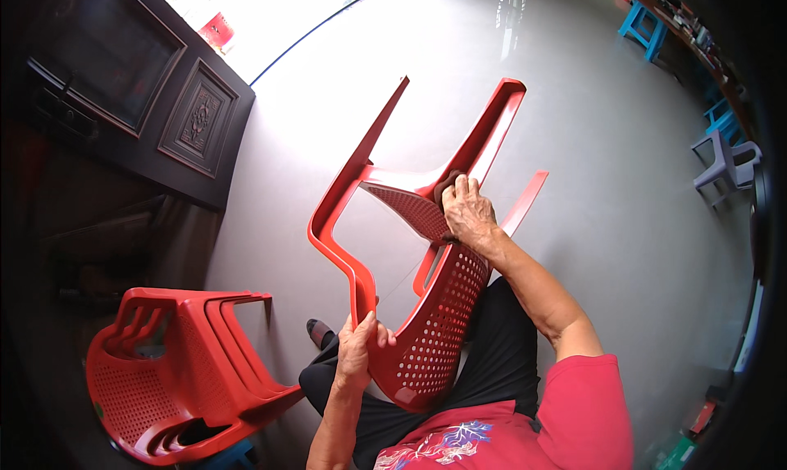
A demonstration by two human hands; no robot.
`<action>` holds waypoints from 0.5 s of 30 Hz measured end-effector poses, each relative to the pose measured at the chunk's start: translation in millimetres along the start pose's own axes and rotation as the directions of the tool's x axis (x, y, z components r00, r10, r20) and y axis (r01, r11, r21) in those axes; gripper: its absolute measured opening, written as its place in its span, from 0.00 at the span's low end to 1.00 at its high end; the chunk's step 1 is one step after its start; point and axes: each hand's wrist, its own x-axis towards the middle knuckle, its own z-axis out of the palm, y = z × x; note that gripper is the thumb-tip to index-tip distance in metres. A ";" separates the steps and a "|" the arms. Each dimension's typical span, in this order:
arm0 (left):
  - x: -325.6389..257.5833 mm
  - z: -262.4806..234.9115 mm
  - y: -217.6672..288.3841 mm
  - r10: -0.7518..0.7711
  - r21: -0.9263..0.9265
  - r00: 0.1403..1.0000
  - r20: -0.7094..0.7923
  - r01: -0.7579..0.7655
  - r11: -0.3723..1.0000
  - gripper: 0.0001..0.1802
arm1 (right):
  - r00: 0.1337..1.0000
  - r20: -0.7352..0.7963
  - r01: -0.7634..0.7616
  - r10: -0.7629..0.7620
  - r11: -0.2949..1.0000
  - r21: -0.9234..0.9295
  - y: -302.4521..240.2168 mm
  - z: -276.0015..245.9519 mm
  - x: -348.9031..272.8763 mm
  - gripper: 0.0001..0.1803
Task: The person wipes a wooden table with a cloth, then moves to a stack of red plastic chairs. They pick up one chair at a time, wipe the seat, backrest, and legs with the cloth, and place it back. The person repeats this process for several chairs.
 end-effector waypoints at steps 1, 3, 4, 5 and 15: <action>-1.2 -1.1 -1.5 -0.006 0.007 1.000 -0.007 0.006 1.000 0.19 | 0.994 0.090 0.066 -0.070 0.997 0.042 -8.6 -1.1 -8.5 0.16; -0.1 -3.7 -3.0 -0.006 0.019 1.000 0.001 0.006 1.000 0.18 | 0.935 0.288 0.170 -0.207 0.974 0.149 -28.5 -22.6 -12.9 0.15; -0.3 -7.3 -5.6 -0.008 0.016 1.000 0.002 0.008 1.000 0.15 | 0.787 0.489 0.137 -0.376 0.879 0.456 -32.1 -40.2 -4.7 0.14; 0.8 -8.4 -9.4 -0.001 0.010 1.000 0.010 0.001 1.000 0.14 | 0.822 0.397 0.065 -0.408 0.760 0.646 -31.1 -34.2 1.2 0.13; 1.4 -2.8 -16.2 0.005 0.002 1.000 0.030 -0.005 1.000 0.35 | 0.857 0.277 -0.159 0.436 -0.288 0.944 7.8 69.2 210.3 0.11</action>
